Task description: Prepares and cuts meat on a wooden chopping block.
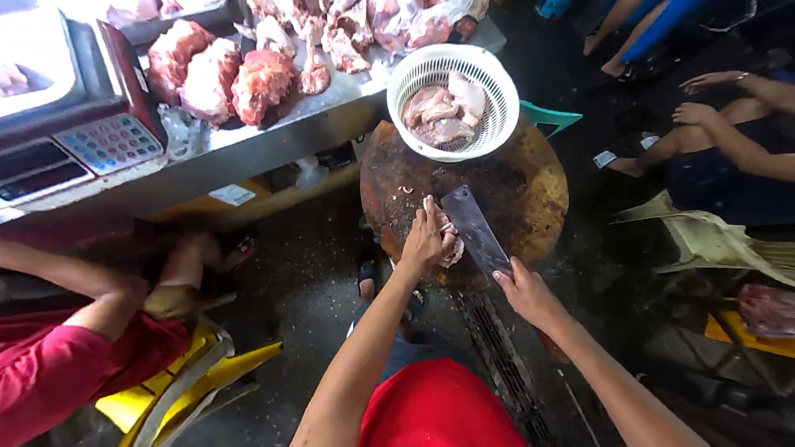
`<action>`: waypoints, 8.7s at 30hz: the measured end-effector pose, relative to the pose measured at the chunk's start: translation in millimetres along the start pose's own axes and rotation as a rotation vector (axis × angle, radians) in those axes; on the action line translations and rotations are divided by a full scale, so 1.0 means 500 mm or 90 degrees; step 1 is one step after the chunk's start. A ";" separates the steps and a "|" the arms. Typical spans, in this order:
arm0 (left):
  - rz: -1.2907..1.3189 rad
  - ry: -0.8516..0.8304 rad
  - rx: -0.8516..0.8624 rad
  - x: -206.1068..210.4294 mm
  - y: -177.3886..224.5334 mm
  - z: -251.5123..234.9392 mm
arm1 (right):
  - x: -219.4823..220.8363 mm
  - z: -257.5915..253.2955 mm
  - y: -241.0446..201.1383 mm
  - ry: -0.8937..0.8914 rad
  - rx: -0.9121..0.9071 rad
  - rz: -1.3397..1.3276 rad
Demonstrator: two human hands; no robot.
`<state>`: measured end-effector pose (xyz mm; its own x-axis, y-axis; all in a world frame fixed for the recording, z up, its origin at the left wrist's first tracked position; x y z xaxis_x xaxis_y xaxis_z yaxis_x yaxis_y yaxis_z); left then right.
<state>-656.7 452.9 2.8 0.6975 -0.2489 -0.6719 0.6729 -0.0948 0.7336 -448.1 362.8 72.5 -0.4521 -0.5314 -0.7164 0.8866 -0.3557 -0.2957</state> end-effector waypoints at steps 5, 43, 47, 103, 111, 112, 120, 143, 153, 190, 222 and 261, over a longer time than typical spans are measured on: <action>0.069 0.015 -0.014 0.006 -0.007 0.007 | -0.017 0.107 0.109 -0.065 0.045 0.000; 0.342 -0.052 -0.183 0.011 -0.045 0.009 | 0.125 0.137 0.034 0.190 0.033 -0.029; 0.300 -0.023 -0.166 0.011 -0.038 0.005 | 0.072 0.100 -0.030 0.219 0.014 -0.034; 0.103 -0.206 -0.104 -0.018 0.000 -0.049 | 0.086 0.129 -0.114 -0.010 0.252 -0.004; 0.088 -0.273 -0.112 -0.027 0.016 -0.075 | 0.073 0.077 -0.135 -0.063 0.319 -0.075; 0.084 -0.281 -0.111 -0.042 0.021 -0.079 | 0.077 0.060 -0.140 -0.059 0.331 -0.093; 0.211 -0.226 -0.135 0.005 0.004 -0.114 | 0.098 0.131 -0.096 0.026 0.316 -0.116; 0.011 -0.336 -0.055 0.012 0.043 -0.203 | 0.046 -0.006 -0.183 0.023 0.372 -0.181; 0.369 -0.310 -0.180 -0.004 0.027 -0.142 | 0.052 0.057 -0.147 -0.029 0.358 -0.241; 0.347 -0.196 -0.048 0.011 -0.066 -0.039 | 0.221 0.124 0.025 0.000 0.265 -0.353; 0.067 -0.109 -0.081 -0.033 -0.074 -0.034 | 0.175 0.063 -0.020 -0.034 0.223 -0.289; -0.347 0.268 0.221 0.068 0.085 0.064 | 0.188 0.124 0.272 0.132 0.302 -0.330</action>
<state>-612.1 409.8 14.6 0.3710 0.3006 -0.8786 0.8811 -0.4128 0.2307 -375.9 216.6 4.1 -0.7328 -0.0640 -0.6774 0.4039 -0.8420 -0.3575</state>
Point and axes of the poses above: each hand's wrist, its own z-axis away from the middle knuckle, its own x-axis out of the palm, y = z × x, the point moved 9 cm from there along -z, towards the middle knuckle, and after that the axes turned 8 degrees about x, right-handed, at the moved point
